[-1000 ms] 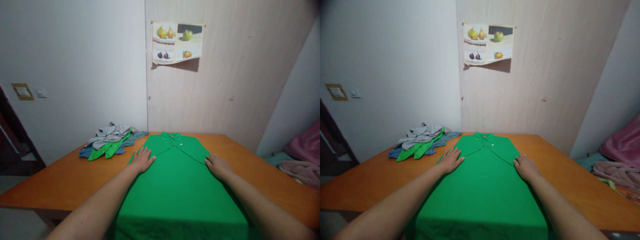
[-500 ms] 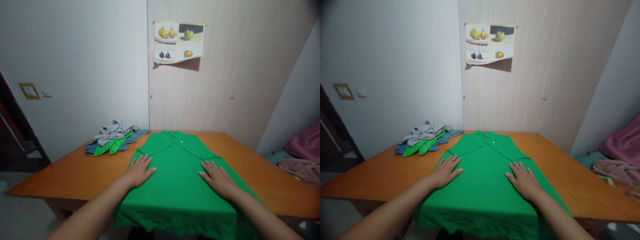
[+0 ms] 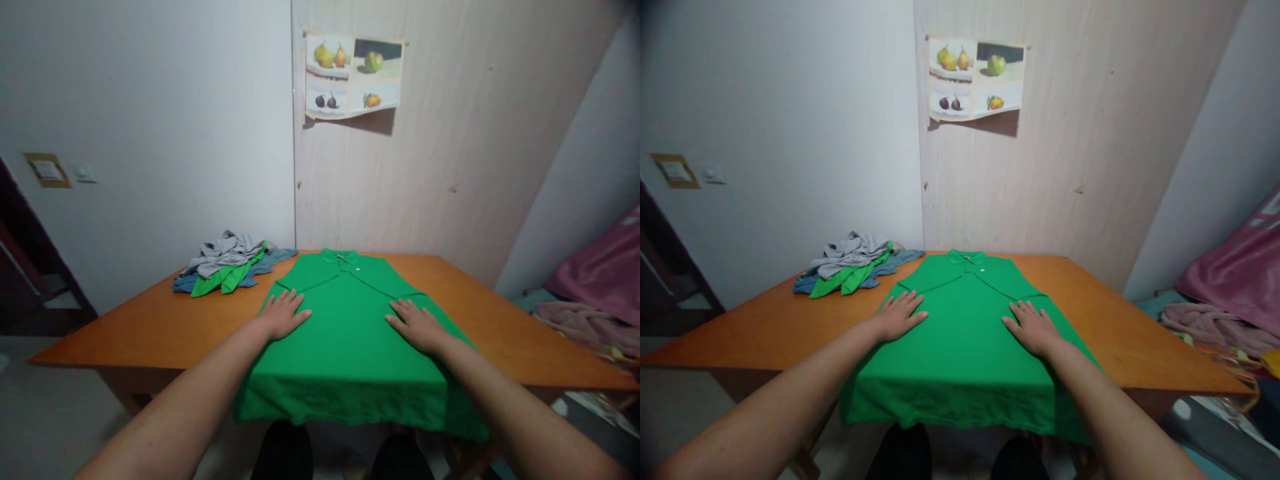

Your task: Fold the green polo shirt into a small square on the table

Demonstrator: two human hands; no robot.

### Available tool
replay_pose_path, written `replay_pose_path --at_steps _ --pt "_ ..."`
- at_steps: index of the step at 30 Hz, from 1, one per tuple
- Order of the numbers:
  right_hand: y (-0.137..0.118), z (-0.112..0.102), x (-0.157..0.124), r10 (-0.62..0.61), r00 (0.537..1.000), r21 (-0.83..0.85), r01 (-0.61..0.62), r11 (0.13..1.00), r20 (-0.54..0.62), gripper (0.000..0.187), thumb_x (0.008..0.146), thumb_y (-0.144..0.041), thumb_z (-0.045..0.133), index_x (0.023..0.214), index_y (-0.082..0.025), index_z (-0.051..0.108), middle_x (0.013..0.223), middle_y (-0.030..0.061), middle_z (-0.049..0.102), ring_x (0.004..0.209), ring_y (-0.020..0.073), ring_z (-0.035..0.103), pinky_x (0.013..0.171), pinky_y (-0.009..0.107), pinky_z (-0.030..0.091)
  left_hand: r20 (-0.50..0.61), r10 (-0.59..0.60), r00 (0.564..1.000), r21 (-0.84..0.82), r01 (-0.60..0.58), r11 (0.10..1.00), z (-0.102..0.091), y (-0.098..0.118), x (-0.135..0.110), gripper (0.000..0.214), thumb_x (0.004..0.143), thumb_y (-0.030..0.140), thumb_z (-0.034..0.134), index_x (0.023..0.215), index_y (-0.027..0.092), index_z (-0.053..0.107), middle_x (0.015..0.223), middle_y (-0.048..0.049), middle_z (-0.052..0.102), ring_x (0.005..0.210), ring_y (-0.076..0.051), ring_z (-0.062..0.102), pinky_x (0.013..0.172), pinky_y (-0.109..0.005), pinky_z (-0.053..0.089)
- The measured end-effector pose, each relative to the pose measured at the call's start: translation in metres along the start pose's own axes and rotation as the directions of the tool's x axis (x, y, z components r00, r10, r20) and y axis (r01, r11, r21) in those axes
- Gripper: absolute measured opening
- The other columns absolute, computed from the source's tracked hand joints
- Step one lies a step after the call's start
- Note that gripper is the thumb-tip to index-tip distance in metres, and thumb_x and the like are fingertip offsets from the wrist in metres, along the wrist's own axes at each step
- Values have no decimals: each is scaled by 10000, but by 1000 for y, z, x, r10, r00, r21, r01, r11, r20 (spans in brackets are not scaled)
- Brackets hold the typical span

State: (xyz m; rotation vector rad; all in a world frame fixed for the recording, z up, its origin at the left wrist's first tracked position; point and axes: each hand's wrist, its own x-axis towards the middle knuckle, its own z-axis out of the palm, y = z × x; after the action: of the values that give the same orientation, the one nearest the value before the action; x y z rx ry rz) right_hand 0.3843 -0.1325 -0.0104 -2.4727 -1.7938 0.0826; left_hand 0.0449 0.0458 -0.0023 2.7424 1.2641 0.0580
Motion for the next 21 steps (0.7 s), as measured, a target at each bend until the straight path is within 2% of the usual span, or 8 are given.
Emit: replay_pose_path --at_steps 3,5,9,15,18,21 --pt "-6 -6 -8 7 1000 8 -7 1000 26 737 962 -645 269 1542 -194 329 1618 130 244 1491 320 198 1165 579 204 42 -15 999 5 14 1000 -3 1 -8 849 908 768 214 1562 229 274 1638 -110 131 1506 -350 117 1162 -598 139" --pt "-12 -8 -18 -40 999 35 40 999 21 750 956 -664 266 1541 -199 333 1619 129 241 1490 320 199 1166 574 207 41 4 999 -9 -3 1000 -4 2 -19 841 907 768 231 1550 232 309 1635 -119 143 1503 -359 124 1157 -598 155" --pt "-26 1 -40 -151 988 81 151 985 -11 767 941 -708 252 1537 -234 343 1619 98 248 1496 305 184 1181 565 174 -22 74 997 -51 -75 996 0 3 -48 813 913 755 265 1537 241 343 1625 -120 200 1499 -344 159 1167 -577 153" --pt "-28 15 -57 -121 986 105 133 986 -116 682 961 -635 309 1455 -199 484 1560 123 377 1464 300 286 1181 564 184 -111 72 991 -107 -84 991 9 3 -76 734 927 705 345 1492 244 430 1601 -122 285 1485 -320 230 1176 -548 170" --pt "-21 20 -66 -132 970 137 162 977 -204 613 957 -602 359 1378 -210 570 1502 123 470 1429 296 362 1182 565 180 -198 82 977 -152 -113 982 10 4 -89 656 930 662 398 1426 251 519 1555 -110 396 1447 -312 330 1166 -524 231" --pt "-11 25 -82 -121 927 215 207 954 -356 520 953 -560 390 1265 -234 650 1412 99 576 1367 272 457 1177 524 233 -368 64 927 -227 -157 961 10 6 -106 543 945 576 428 1279 205 642 1392 -121 587 1307 -283 516 1104 -432 370"
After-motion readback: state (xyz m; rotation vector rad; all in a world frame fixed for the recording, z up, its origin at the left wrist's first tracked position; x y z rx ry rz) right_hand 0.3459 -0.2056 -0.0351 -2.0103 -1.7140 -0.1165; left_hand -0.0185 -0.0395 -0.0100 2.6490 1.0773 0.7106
